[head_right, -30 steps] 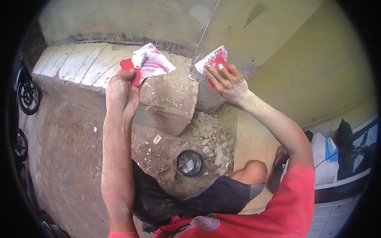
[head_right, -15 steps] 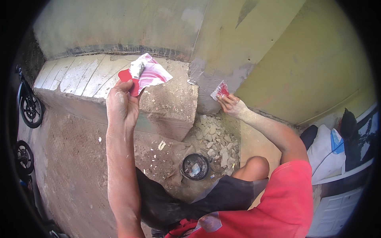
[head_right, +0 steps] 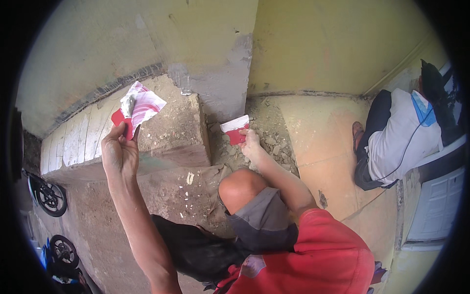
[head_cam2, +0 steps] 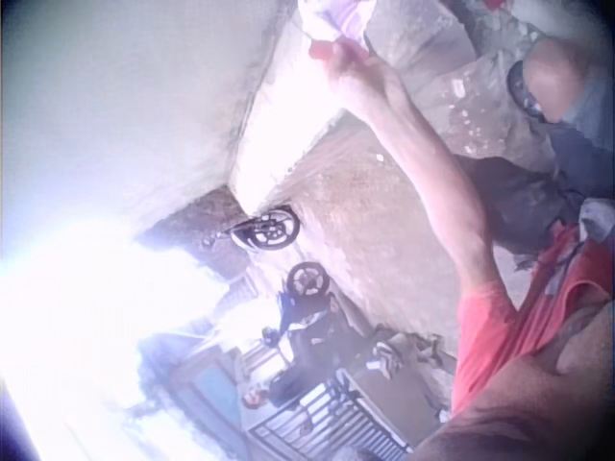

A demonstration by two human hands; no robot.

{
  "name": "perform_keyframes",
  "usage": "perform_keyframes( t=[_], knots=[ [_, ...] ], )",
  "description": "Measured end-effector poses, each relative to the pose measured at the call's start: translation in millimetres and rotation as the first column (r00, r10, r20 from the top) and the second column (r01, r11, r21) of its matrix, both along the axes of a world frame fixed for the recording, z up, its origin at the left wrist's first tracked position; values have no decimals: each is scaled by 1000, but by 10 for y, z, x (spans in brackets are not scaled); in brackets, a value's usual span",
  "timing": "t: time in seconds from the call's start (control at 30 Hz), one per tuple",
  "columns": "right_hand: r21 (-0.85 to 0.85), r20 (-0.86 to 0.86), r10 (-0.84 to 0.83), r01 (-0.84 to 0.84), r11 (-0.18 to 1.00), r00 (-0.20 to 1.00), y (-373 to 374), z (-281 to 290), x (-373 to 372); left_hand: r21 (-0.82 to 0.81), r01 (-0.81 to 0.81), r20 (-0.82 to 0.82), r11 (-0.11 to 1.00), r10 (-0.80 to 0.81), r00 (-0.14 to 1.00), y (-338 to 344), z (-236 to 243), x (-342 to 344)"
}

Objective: The person mixes a white compound in a bucket using two red plastic trowels, then applies the mixture to a wall corner. The person uses the trowels to smooth the surface and transfer material between tools.

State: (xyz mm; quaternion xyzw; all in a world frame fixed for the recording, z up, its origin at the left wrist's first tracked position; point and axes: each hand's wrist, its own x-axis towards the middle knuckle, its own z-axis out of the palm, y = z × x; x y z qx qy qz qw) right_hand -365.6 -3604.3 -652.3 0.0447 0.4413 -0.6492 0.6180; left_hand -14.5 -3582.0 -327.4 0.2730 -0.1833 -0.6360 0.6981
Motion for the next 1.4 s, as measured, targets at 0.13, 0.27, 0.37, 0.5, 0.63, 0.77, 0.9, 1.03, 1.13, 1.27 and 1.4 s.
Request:
perform_keyframes(
  t=[0.13,0.27,0.37,0.5,0.63,0.77,0.9,1.03,1.13,1.27,1.4],
  knots=[
    [31,-1,-97,97,995,995,-169,-324,289,74,50,73,996,-55,996,82,73,-133],
    [79,17,37,-38,996,999,-550,-107,652,87,41,161,995,-54,985,204,119,-78],
    [93,-47,-142,146,985,989,-1083,554,418,92,46,160,995,-61,985,164,164,-245],
    [7,-170,-136,140,990,976,-928,1104,737,86,66,206,994,-83,975,242,116,-161],
    [-285,-119,-194,153,946,974,-186,1245,508,83,77,167,994,-90,982,172,31,-258],
    [-279,-66,-63,42,960,996,349,1186,110,113,131,274,985,-157,949,62,-115,-483],
    [-423,-131,83,-131,897,988,631,1911,-45,151,145,372,978,-192,908,-44,-272,-605],
    [-534,-403,123,-342,773,907,781,2443,-242,204,268,453,942,-333,827,-170,-364,-765],
    [-490,-522,148,-438,754,840,757,2589,-349,229,399,500,888,-459,734,-137,-351,-856],
    [-353,-895,-43,-646,677,443,782,2802,-425,293,487,526,823,-564,636,-92,-280,-1046],
    [-119,-957,-270,-712,692,-103,775,2890,-395,325,601,512,730,-670,537,-10,-281,-1146]
  ],
)
